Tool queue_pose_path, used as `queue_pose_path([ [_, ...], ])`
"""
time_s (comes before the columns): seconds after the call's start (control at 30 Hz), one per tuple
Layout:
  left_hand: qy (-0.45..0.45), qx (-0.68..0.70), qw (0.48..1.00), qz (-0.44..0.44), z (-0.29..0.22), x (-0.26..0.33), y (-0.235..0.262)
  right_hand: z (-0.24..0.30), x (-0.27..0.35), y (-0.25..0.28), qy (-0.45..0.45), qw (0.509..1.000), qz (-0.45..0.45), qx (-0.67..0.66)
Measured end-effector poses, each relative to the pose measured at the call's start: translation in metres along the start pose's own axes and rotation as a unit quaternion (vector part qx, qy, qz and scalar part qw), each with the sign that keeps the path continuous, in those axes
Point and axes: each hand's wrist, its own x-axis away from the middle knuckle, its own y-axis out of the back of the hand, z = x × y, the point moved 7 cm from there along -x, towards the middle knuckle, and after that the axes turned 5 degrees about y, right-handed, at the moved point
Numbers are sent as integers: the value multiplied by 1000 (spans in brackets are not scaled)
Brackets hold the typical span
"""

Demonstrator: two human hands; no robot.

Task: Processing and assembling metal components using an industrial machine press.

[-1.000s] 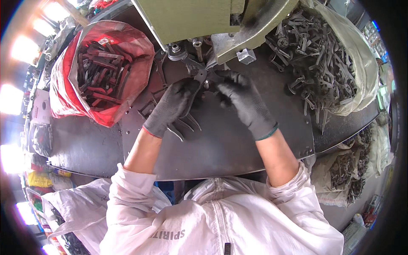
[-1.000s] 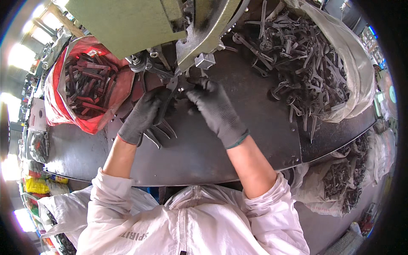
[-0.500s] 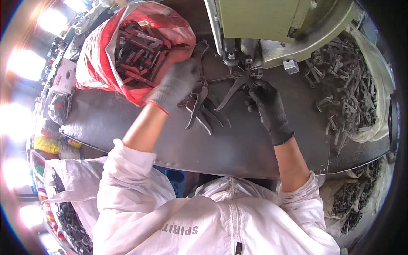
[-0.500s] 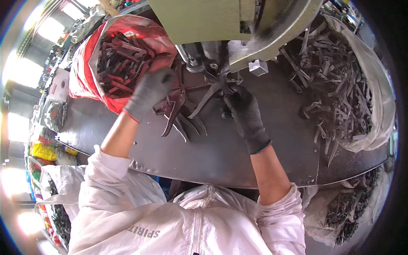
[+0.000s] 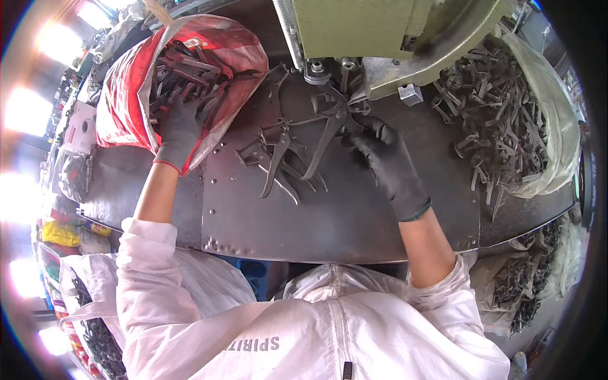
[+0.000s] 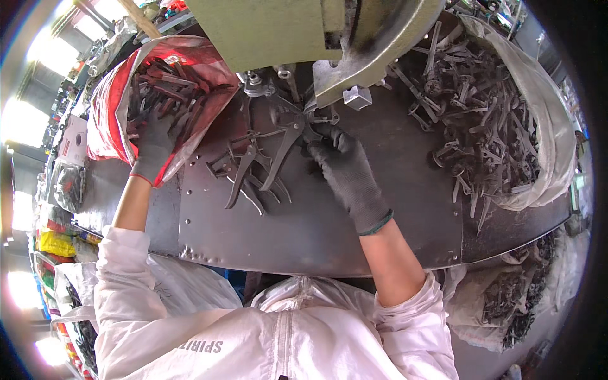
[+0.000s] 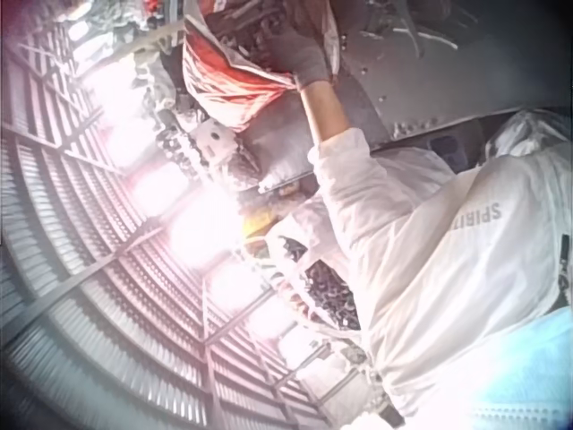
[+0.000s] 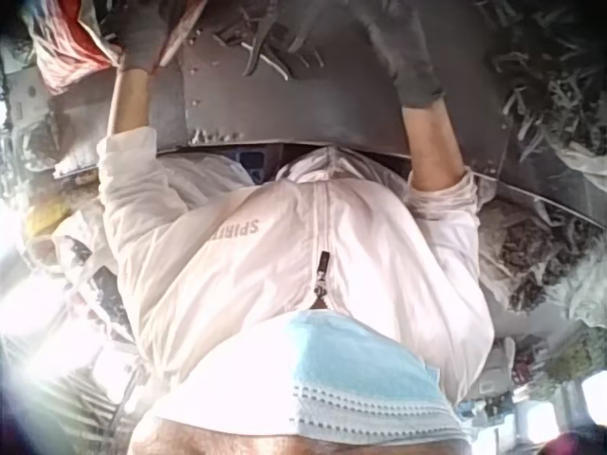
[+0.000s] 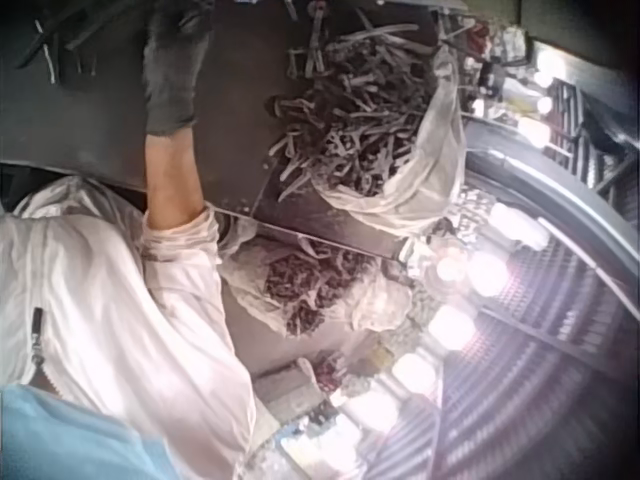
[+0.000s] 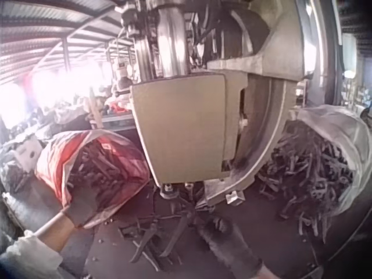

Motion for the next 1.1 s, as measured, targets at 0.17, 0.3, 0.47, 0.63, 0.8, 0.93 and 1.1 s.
queue_pose_path([
  [0.17,107,309,941,85,-36,-38,44,-6,7,2,-30,999,-10,-39],
  [0.3,167,400,871,232,-69,-30,58,-2,5,-1,-25,998,1,-56],
  [0.47,149,577,762,255,-120,-26,69,-17,-2,2,-61,994,31,-83],
  [0.63,67,481,815,316,-146,-3,45,-32,-5,12,-36,999,10,-11],
  [0.8,58,454,800,387,-146,-12,59,-37,-5,13,16,999,30,-37],
  [0.93,81,530,713,452,-161,-16,78,-33,-1,-3,15,997,48,-65],
  [1.1,130,737,505,430,-232,-43,96,-34,2,-2,205,895,35,394],
])
